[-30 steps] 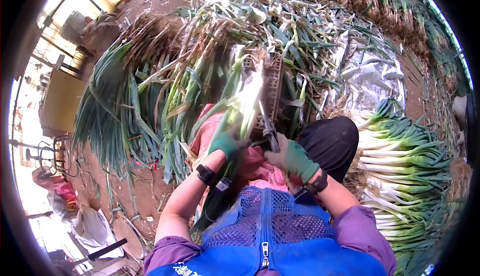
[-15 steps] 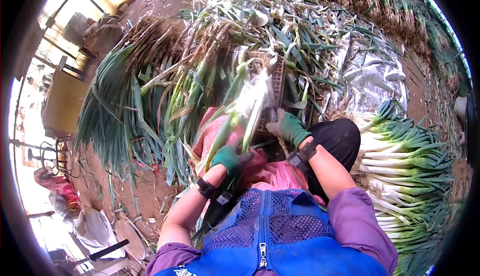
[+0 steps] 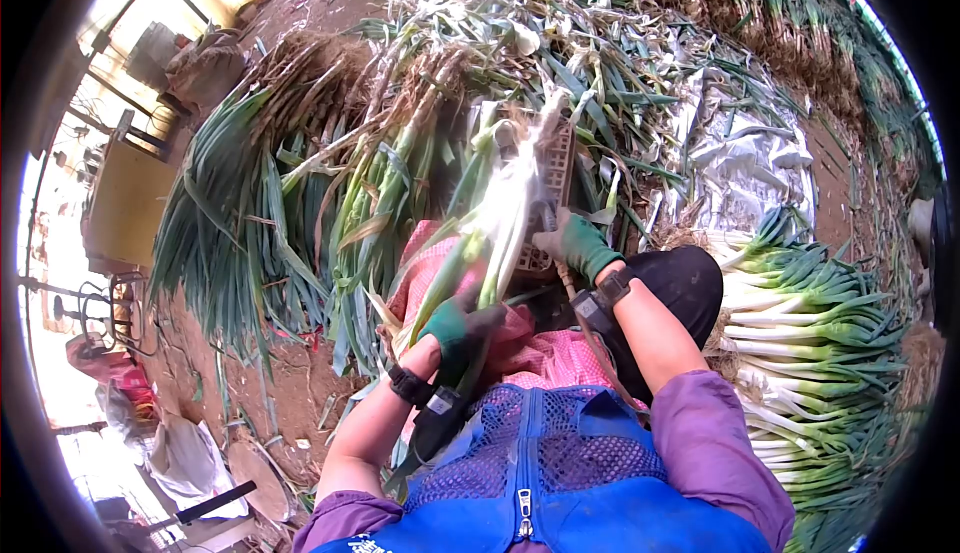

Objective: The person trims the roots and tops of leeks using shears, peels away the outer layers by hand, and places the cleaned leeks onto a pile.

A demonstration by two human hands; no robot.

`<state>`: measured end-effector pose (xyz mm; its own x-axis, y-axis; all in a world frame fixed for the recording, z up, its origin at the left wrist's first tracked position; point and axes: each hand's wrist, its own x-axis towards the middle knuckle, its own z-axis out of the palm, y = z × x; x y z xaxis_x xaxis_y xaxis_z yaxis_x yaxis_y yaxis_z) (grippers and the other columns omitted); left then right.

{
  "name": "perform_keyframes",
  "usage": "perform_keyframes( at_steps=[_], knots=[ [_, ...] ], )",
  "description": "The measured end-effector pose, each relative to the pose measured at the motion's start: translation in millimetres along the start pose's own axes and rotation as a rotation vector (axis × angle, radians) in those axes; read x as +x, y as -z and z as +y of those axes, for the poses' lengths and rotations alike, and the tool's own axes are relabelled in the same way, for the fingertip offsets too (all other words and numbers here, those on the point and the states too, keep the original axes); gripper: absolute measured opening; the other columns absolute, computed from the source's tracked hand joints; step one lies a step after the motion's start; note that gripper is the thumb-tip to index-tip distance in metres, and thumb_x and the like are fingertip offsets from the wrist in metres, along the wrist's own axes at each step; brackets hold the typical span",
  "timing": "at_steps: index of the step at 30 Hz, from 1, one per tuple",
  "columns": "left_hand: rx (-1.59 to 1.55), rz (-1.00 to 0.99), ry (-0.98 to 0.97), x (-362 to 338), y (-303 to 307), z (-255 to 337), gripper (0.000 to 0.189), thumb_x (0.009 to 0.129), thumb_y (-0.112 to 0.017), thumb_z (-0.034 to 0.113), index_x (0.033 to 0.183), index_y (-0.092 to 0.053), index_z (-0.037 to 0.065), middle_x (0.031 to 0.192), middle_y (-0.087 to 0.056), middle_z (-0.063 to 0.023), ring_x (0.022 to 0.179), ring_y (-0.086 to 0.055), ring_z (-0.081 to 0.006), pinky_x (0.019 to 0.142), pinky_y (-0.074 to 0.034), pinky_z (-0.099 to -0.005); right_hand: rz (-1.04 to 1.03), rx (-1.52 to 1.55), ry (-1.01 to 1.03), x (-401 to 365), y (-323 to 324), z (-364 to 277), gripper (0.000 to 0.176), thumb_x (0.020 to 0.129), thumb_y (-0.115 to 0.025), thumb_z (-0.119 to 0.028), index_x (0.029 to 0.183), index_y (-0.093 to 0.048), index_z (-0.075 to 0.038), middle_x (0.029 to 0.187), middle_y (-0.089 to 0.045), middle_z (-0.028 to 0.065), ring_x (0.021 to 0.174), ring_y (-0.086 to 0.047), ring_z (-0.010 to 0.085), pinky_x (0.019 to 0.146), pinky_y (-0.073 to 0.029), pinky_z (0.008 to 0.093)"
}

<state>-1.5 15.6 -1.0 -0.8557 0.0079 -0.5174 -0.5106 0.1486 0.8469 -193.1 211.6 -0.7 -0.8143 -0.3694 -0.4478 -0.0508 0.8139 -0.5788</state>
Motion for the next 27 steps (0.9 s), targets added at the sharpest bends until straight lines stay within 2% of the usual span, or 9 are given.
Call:
perform_keyframes(
  at_steps=[6,8,10,12,13,16,18,22,27],
  knots=[
    [-0.540,-0.230,0.012,-22,26,26,0.034,0.098,-0.055,0.043,0.099,-0.059,0.009,0.088,-0.062,-0.0018,0.073,-0.059,-0.0110,0.064,-0.049,-0.0271,-0.003,-0.010,0.042,8,-10,-2,0.071,0.080,-0.065,-0.046,0.121,-0.056,0.011,0.114,-0.064,0.0366,0.109,-0.064,0.0477,0.096,-0.051,0.0455],
    [-0.578,-0.298,0.102,-18,32,22,0.033,0.097,-0.059,0.041,0.099,-0.061,0.008,0.088,-0.062,-0.0022,0.076,-0.060,-0.0100,0.065,-0.049,-0.0259,-0.091,0.029,0.047,14,-14,5,0.071,0.078,-0.066,-0.046,0.120,-0.056,0.011,0.114,-0.064,0.0368,0.109,-0.064,0.0479,0.094,-0.051,0.0453],
    [-0.083,-0.215,0.094,-10,30,12,0.046,0.094,-0.067,0.037,0.125,-0.064,0.003,0.102,-0.068,-0.0078,0.090,-0.065,-0.0143,0.082,-0.054,-0.0308,-0.082,0.086,0.149,5,-27,19,0.064,0.076,-0.069,-0.043,0.112,-0.062,0.009,0.100,-0.069,0.0314,0.098,-0.069,0.0415,0.088,-0.053,0.0425],
    [0.324,-0.196,-0.070,-19,33,30,0.052,0.093,-0.058,0.053,0.113,-0.069,0.007,0.103,-0.072,-0.0122,0.093,-0.067,-0.0291,0.089,-0.051,-0.0397,-0.213,0.248,0.107,-24,-10,6,0.062,0.075,-0.071,-0.043,0.113,-0.062,0.005,0.093,-0.071,0.0251,0.089,-0.071,0.0356,0.084,-0.054,0.0416],
    [0.654,-0.265,0.082,-15,44,54,0.053,0.093,-0.062,0.051,0.123,-0.068,0.007,0.112,-0.073,-0.0129,0.100,-0.070,-0.0234,0.091,-0.052,-0.0351,-0.222,0.275,0.084,-29,-16,17,0.064,0.075,-0.072,-0.043,0.117,-0.061,0.003,0.092,-0.071,0.0226,0.086,-0.071,0.0336,0.081,-0.055,0.0414],
    [0.760,-0.012,0.088,-1,74,90,0.055,0.090,-0.064,0.056,0.117,-0.072,0.008,0.103,-0.074,-0.0148,0.093,-0.071,-0.0268,0.086,-0.054,-0.0379,-0.193,0.291,0.092,-59,-28,39,0.076,0.076,-0.075,-0.047,0.132,-0.055,0.000,0.106,-0.070,0.0229,0.101,-0.069,0.0334,0.089,-0.052,0.0397],
    [0.490,0.320,-0.123,43,111,56,0.051,0.089,-0.066,0.051,0.116,-0.071,0.008,0.098,-0.074,-0.0167,0.092,-0.072,-0.0290,0.084,-0.054,-0.0398,-0.215,0.363,0.055,-89,-19,29,0.081,0.076,-0.077,-0.048,0.137,-0.051,-0.001,0.116,-0.067,0.0248,0.109,-0.066,0.0340,0.095,-0.050,0.0397],
    [0.755,0.910,-0.106,135,172,33,0.061,0.084,-0.067,0.037,0.137,-0.056,0.009,0.121,-0.065,-0.0251,0.111,-0.064,-0.0404,0.096,-0.051,-0.0477,-0.180,0.231,0.005,-109,-30,48,0.085,0.077,-0.076,-0.048,0.142,-0.047,-0.002,0.121,-0.066,0.0258,0.113,-0.065,0.0365,0.097,-0.050,0.0409],
    [0.852,0.761,0.169,186,189,23,0.071,0.080,-0.071,0.037,0.141,-0.048,0.010,0.135,-0.058,-0.0230,0.125,-0.056,-0.0421,0.104,-0.047,-0.0506,-0.169,0.100,-0.041,-99,-46,51,0.081,0.078,-0.076,-0.045,0.142,-0.048,-0.003,0.121,-0.066,0.0237,0.115,-0.064,0.0366,0.099,-0.049,0.0405]
  ],
)
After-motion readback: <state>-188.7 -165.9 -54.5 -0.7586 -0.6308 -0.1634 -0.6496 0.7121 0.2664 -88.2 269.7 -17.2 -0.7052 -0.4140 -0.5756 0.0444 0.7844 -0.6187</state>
